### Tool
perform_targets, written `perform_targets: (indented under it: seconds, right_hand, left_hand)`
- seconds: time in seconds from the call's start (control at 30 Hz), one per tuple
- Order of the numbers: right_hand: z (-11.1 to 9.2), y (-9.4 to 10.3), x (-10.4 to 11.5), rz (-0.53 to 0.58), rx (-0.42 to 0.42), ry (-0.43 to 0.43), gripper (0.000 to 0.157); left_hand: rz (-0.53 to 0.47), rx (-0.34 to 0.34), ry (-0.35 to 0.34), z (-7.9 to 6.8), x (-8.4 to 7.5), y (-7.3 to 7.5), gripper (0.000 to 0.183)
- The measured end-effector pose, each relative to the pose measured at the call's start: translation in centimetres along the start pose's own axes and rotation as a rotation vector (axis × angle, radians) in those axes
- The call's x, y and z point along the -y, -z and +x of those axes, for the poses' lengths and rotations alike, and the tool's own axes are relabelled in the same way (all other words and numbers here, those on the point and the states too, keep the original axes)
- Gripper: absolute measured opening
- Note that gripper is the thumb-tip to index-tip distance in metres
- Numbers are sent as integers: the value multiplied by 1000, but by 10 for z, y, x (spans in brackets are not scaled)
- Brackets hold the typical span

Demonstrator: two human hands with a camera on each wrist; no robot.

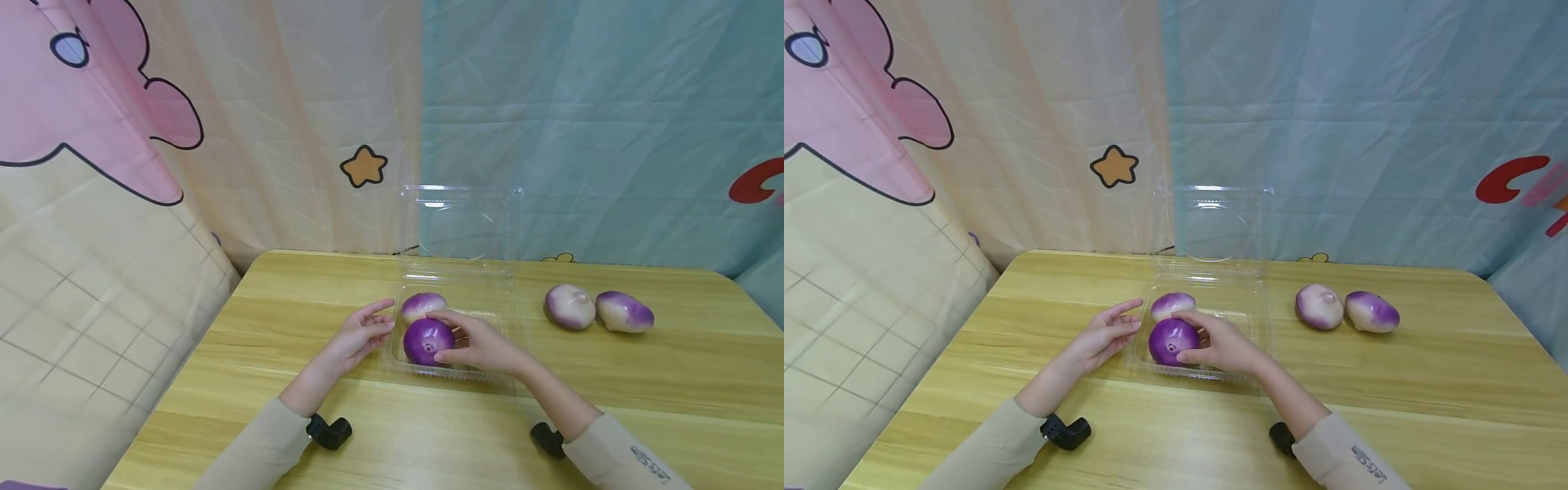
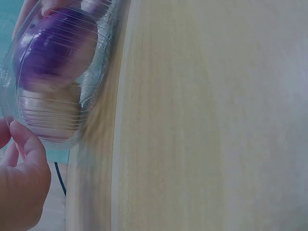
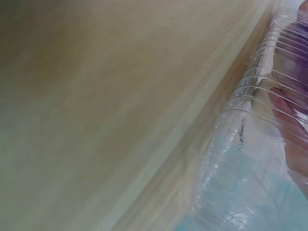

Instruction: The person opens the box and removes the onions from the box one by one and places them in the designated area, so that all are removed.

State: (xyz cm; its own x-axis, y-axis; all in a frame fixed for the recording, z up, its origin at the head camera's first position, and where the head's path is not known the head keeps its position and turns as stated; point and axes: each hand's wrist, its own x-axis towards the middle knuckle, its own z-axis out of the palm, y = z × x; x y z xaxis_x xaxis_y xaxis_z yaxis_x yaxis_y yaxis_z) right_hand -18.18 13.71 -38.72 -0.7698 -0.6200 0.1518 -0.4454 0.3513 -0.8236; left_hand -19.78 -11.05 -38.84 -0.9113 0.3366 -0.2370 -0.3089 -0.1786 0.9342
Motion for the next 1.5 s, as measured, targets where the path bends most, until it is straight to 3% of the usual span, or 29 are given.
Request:
perform_targets:
  seconds: [1.5]
  right_hand:
    - [-18,16,13,127,-68,-123,65]
  left_hand:
    - [-1,-29,9,1,0,-1,54]
